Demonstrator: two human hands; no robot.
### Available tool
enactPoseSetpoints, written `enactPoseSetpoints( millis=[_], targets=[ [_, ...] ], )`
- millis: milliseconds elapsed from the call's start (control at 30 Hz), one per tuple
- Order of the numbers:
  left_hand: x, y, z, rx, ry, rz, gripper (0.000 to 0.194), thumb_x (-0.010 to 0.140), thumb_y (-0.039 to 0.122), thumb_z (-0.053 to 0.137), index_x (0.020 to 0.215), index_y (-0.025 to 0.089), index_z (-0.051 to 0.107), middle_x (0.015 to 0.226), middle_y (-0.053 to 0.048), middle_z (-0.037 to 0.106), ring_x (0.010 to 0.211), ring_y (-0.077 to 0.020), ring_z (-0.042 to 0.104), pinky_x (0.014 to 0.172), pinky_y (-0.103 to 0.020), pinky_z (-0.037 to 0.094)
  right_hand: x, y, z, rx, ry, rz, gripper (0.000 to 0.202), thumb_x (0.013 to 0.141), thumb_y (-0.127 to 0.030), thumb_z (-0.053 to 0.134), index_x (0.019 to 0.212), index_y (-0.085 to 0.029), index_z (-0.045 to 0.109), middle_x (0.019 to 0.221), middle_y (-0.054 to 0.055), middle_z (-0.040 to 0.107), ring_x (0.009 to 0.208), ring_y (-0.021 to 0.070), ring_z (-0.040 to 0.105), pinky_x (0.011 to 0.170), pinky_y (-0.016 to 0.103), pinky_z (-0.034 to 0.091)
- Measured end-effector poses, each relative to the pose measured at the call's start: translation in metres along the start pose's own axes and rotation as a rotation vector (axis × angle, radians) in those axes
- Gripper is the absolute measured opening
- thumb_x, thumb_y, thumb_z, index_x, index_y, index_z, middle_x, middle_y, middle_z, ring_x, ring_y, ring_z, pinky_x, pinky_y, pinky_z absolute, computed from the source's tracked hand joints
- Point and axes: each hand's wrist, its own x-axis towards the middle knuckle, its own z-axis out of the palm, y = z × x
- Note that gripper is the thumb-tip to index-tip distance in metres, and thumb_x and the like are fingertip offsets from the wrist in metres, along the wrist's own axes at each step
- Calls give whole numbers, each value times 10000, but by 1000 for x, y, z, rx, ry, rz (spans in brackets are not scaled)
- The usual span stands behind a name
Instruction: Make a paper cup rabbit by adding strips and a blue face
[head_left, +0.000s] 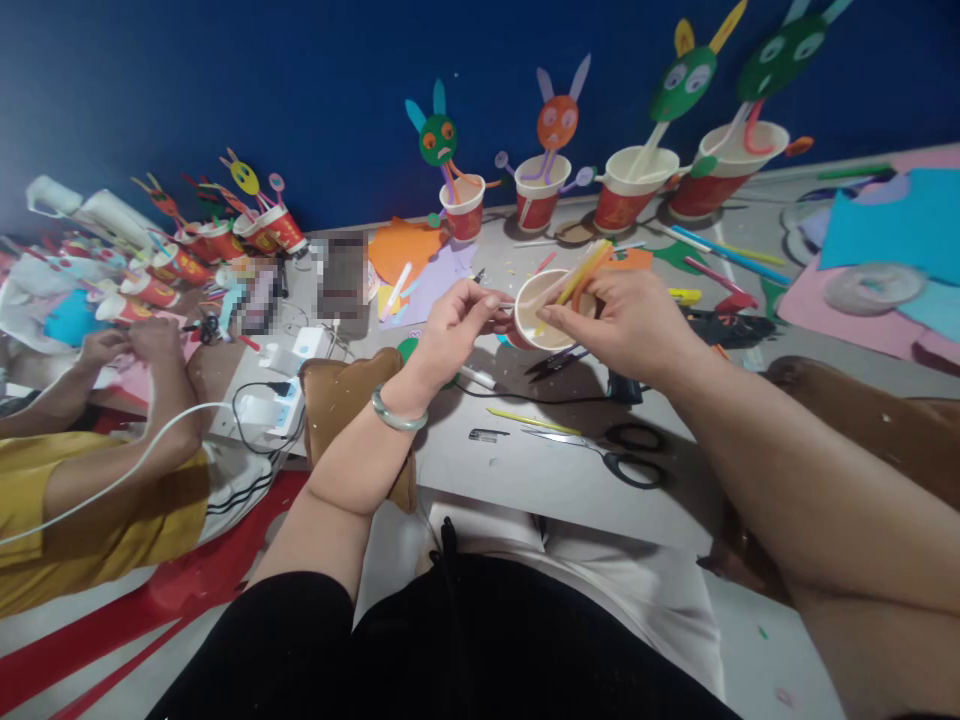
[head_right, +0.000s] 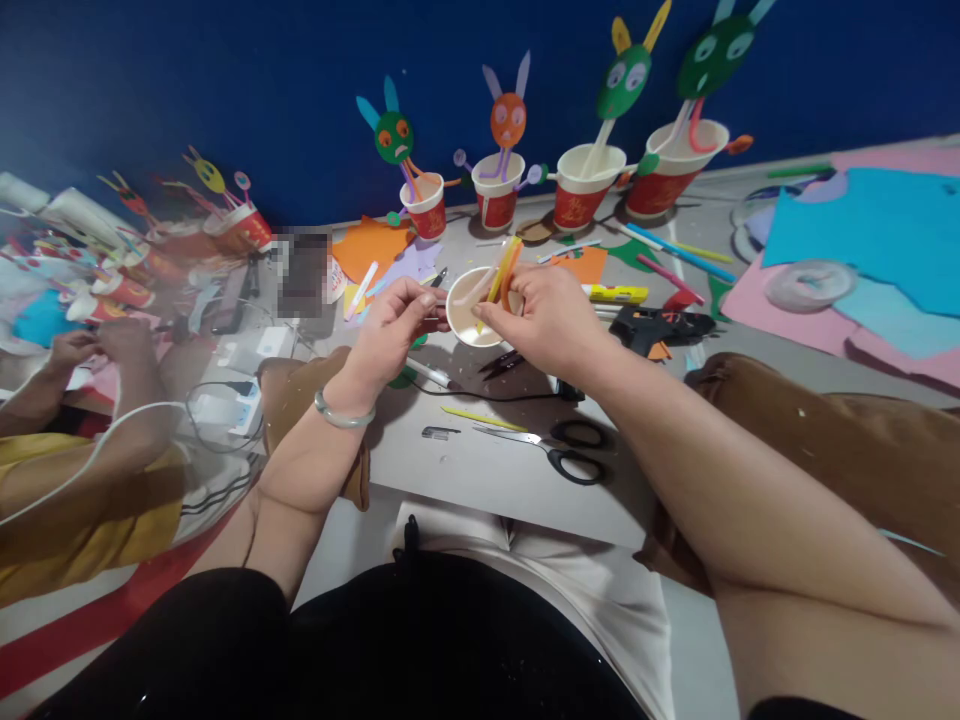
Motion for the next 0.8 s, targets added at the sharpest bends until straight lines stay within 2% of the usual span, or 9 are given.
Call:
enactPoseSetpoints(
  millis=[100,233,400,500,667,800],
  targets=[
    [1,2,-2,-48,8,-47,198,1077,245,581,887,208,539,929,-7,792,794,-85,763,849,-279,653,1,0,-2,10,-26,8,199,844,-413,712,756,-241,666,712,61,659,803,295,685,658,393,493],
    [4,1,-6,-66,-27,-29,230,1072,278,599,879,216,491,969,-10,797,800,-89,771,865,-304,660,2,3,-2,16,-50,21,167,823,-383,703,751,-238,663,667,43,620,763,279,666,649,383,475],
    [3,2,-7,-112,-28,-40,209,1029,220,620,875,215,479,980,-20,792,810,-85,773,837,-289,665,2,4,-4,1,-80,59,247,824,-446,725,714,-242,639,595,9,542,657,229,586,611,358,423],
    [2,3,-6,-83,-46,-59,176,962,144,650,917,216,496,960,-4,775,769,-73,752,792,-265,654,2,2,-5,14,-112,75,307,834,-499,741,711,-241,629,588,5,527,639,216,559,613,355,408],
    [2,8,-5,-10,-102,-114,147,921,100,574,999,219,536,832,38,704,621,-50,670,627,-208,574,1,5,-2,38,-187,60,340,849,-502,745,682,-230,626,564,-19,448,596,168,459,593,336,355],
    [-2,16,-8,85,-225,-126,191,904,101,578,1067,198,560,805,51,653,582,-38,633,565,-182,509,1,8,1,32,-211,102,349,856,-455,751,653,-218,594,574,-38,379,574,132,371,588,320,293]
  ],
)
